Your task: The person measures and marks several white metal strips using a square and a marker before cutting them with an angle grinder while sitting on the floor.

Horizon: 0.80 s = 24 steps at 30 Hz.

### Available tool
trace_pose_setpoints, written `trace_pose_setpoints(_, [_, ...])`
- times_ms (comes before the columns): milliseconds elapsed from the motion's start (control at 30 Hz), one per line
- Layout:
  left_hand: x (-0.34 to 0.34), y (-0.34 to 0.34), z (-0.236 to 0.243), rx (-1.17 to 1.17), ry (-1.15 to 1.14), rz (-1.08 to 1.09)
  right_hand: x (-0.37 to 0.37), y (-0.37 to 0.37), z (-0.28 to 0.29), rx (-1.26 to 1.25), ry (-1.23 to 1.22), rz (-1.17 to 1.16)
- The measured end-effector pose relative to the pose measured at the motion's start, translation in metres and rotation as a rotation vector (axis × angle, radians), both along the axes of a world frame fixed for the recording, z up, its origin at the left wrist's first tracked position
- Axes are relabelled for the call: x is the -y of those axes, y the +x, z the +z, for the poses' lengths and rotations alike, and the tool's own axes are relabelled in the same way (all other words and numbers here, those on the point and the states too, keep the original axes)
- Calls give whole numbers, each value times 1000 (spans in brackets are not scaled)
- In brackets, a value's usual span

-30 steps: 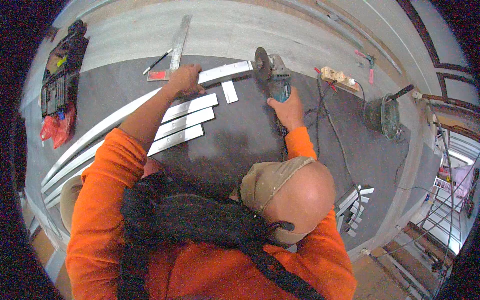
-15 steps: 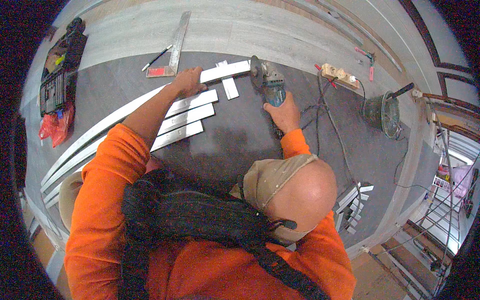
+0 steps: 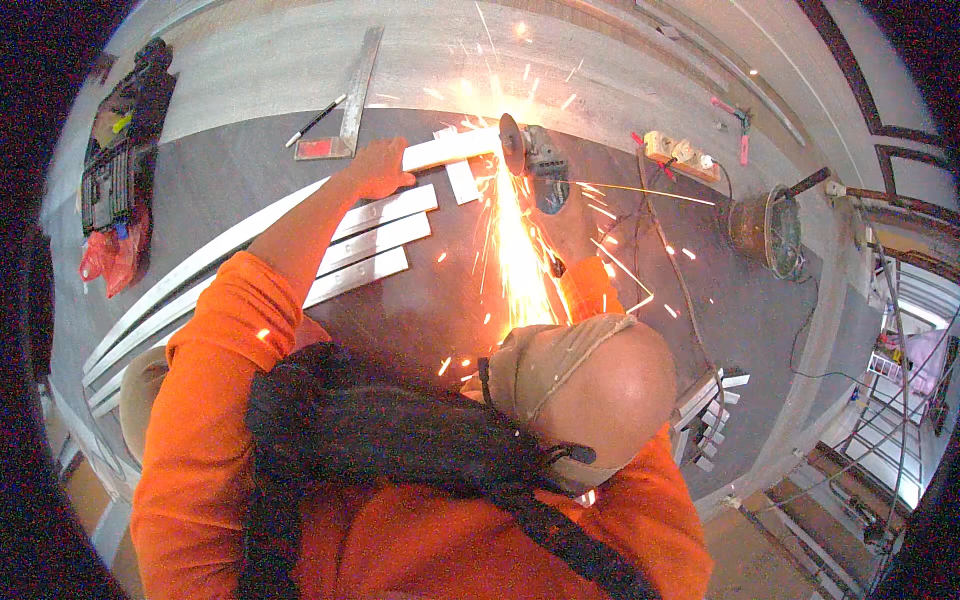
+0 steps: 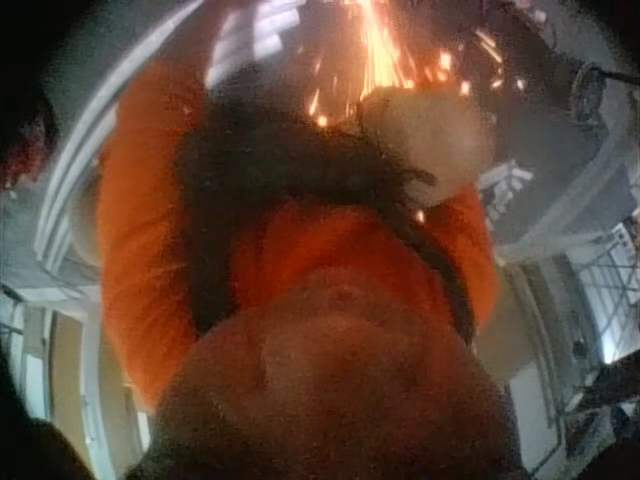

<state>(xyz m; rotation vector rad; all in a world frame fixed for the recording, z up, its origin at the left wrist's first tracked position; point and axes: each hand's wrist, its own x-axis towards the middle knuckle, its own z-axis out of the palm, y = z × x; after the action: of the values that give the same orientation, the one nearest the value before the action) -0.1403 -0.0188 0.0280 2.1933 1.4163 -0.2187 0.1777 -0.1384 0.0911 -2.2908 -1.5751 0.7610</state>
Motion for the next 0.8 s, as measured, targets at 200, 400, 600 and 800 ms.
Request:
trace_pose_setpoints(200, [-2,4,-2,20,-20,5,-5,11,-12,11,-42,-19])
trace_pose_setpoints(400, [-6,-4,-4,14,-47,12,-5,6,-19,13,-40,-12])
trace_pose_setpoints(600, [-37,-26,46,212,-121,59,-9,13,-12,88,-52,-48])
trace_pose_setpoints(800, [-104,-59,71,141,101,94,-8,27,-5,-27,70,-250])
